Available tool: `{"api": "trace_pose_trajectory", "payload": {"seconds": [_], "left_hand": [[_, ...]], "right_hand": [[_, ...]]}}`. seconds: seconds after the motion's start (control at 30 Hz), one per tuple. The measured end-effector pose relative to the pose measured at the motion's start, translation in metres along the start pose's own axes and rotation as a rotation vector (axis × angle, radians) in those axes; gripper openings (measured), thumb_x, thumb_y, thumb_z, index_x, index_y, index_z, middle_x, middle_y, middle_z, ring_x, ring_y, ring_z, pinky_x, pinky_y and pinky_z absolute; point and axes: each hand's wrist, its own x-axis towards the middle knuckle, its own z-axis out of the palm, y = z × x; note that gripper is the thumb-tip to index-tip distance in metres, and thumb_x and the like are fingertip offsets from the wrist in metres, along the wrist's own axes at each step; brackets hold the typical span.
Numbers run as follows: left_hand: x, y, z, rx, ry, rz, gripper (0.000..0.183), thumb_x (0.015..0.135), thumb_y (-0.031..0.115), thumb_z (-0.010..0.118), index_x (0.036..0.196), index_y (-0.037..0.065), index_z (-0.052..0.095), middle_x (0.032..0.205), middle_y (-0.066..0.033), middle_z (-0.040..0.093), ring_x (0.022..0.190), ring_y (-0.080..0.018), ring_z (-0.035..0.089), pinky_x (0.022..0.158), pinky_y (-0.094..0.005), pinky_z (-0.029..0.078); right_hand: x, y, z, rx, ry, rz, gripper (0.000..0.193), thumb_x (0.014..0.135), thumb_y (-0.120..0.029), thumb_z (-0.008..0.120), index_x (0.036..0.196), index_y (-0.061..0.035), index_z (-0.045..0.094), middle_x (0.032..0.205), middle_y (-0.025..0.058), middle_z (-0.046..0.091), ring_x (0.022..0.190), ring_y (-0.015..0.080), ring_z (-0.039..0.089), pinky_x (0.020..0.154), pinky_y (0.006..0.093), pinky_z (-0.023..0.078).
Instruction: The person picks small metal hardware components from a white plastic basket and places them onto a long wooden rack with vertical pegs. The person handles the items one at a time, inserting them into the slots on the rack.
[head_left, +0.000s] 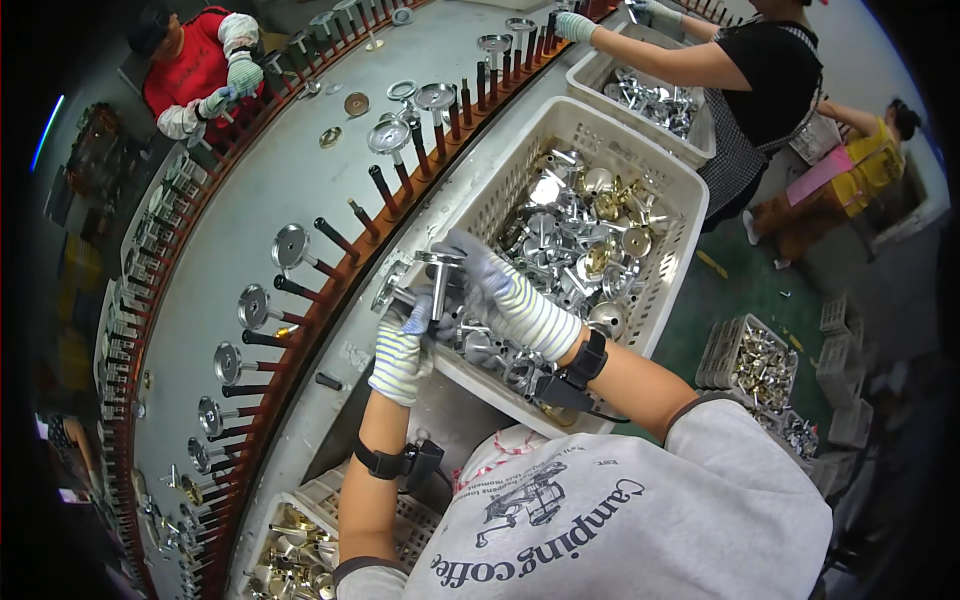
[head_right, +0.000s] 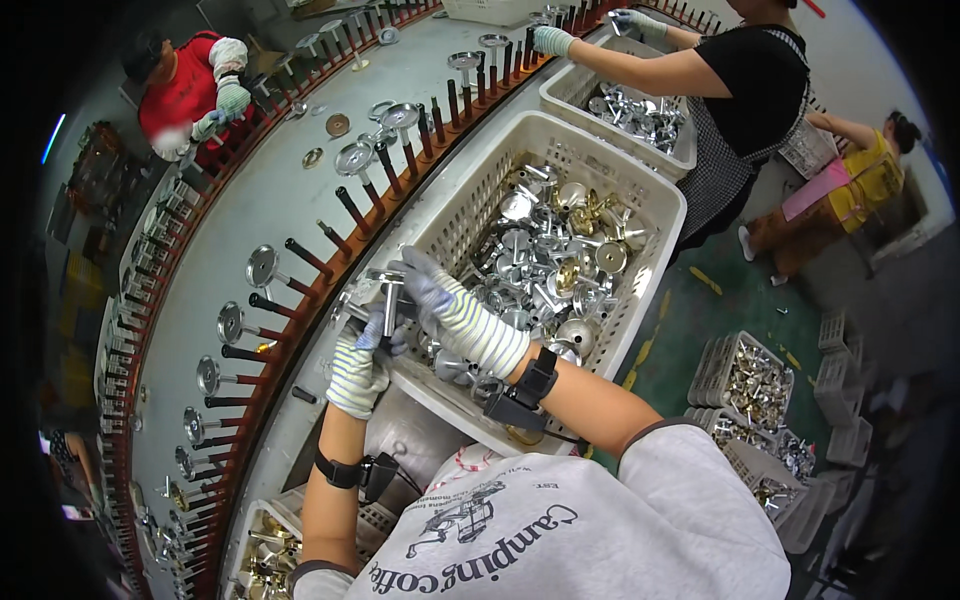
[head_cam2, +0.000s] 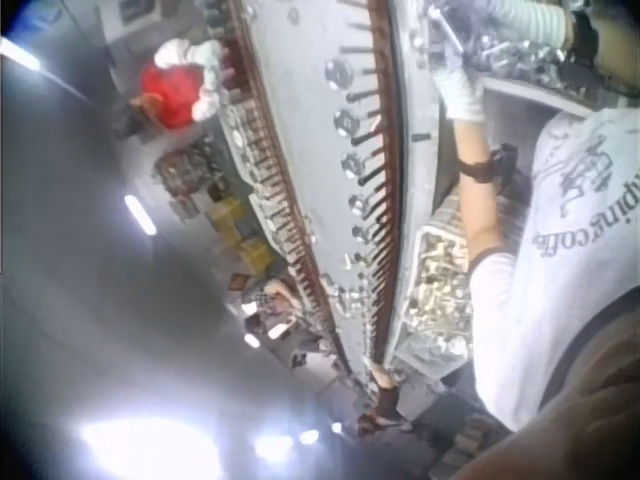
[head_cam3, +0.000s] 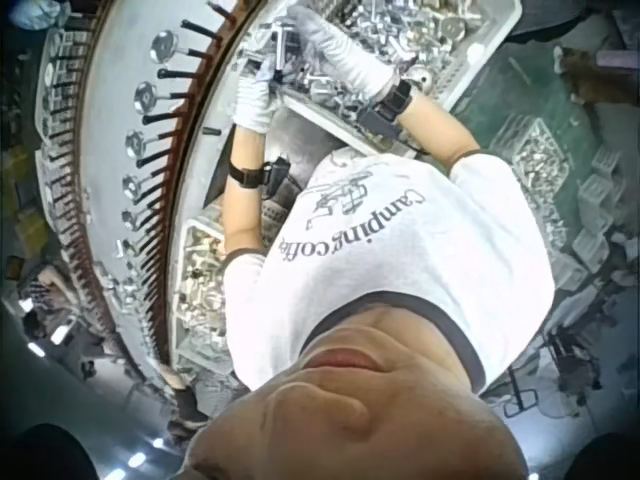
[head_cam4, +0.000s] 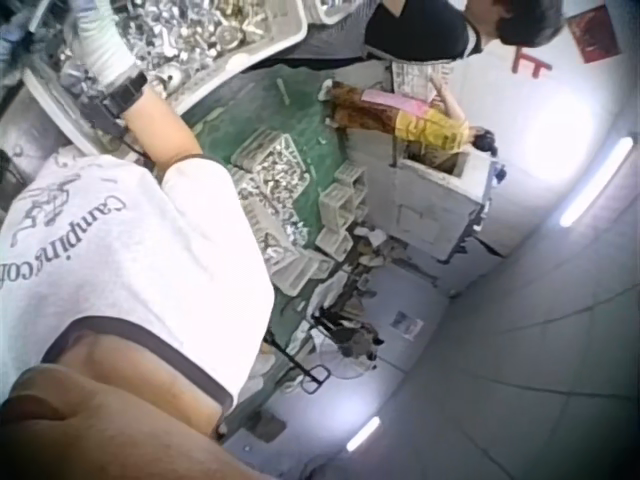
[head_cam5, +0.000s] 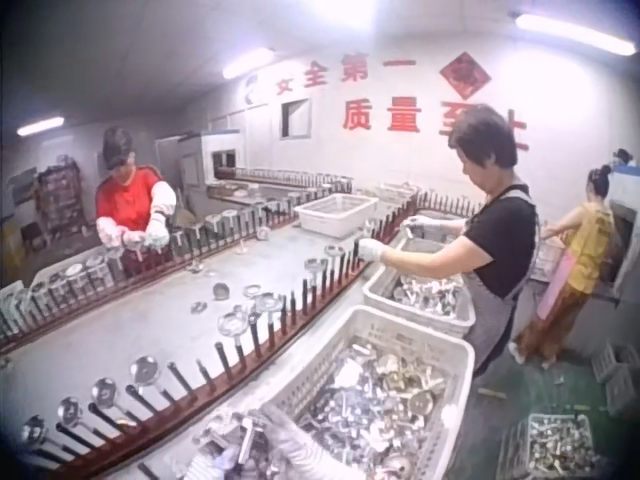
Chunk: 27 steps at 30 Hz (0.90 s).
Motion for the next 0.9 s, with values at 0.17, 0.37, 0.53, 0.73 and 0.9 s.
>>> {"api": "trace_pose_trajectory", "payload": {"seconds": [0.17, 0.37, 0.53, 0.73, 0.9], "left_hand": [[0.0, -0.011, -0.008, 0.29, 0.093, 0.226, 0.021, 0.088, 0.011, 0.063, 0.107, 0.003, 0.056, 0.093, -0.0093, 0.063, 0.078, -0.0166, 0.063, 0.069, -0.0305, 0.056], [-0.016, 0.03, -0.031, 0.213, 0.11, 0.248, 0.021, 0.092, 0.014, 0.057, 0.109, 0.001, 0.057, 0.097, -0.0144, 0.065, 0.071, -0.0158, 0.066, 0.059, -0.0263, 0.056], [-0.026, 0.07, -0.058, 0.27, 0.271, 0.375, 0.023, 0.093, 0.014, 0.055, 0.111, 0.0, 0.056, 0.097, -0.0142, 0.064, 0.069, -0.0135, 0.063, 0.06, -0.0266, 0.056], [-0.022, 0.107, -0.09, 0.272, 0.551, 0.691, 0.026, 0.093, 0.011, 0.053, 0.117, 0.001, 0.053, 0.118, -0.0139, 0.057, 0.102, -0.027, 0.061, 0.079, -0.0371, 0.057], [0.004, 0.111, -0.152, 0.884, 0.856, 0.669, 0.033, 0.089, 0.023, 0.061, 0.112, -0.001, 0.06, 0.106, -0.0114, 0.065, 0.092, -0.0208, 0.061, 0.082, -0.0334, 0.047]], "right_hand": [[0.004, 0.005, 0.021, -0.165, 0.085, 0.346, 0.027, 0.087, -0.018, 0.066, 0.109, -0.0048, 0.06, 0.099, 0.0044, 0.065, 0.089, 0.0156, 0.062, 0.076, 0.0282, 0.052], [0.033, 0.008, -0.047, -1.351, -0.488, 0.513, 0.027, 0.089, -0.018, 0.051, 0.11, -0.0034, 0.059, 0.1, 0.01, 0.063, 0.089, 0.0226, 0.059, 0.077, 0.033, 0.048], [0.016, 0.041, -0.071, -2.091, -0.958, 0.643, 0.055, 0.082, -0.035, 0.059, 0.134, -0.0294, 0.042, 0.136, 0.0152, 0.038, 0.12, 0.0381, 0.043, 0.096, 0.0486, 0.04], [0.008, 0.058, -0.061, -2.211, -0.967, 0.925, 0.054, 0.075, -0.022, 0.067, 0.126, -0.0137, 0.051, 0.133, 0.0142, 0.046, 0.116, 0.0333, 0.052, 0.092, 0.0475, 0.044], [0.008, 0.057, -0.07, -2.191, -1.01, 0.824, 0.044, 0.077, -0.025, 0.068, 0.118, -0.0137, 0.06, 0.126, 0.0135, 0.05, 0.109, 0.0317, 0.058, 0.085, 0.0474, 0.048]]}}
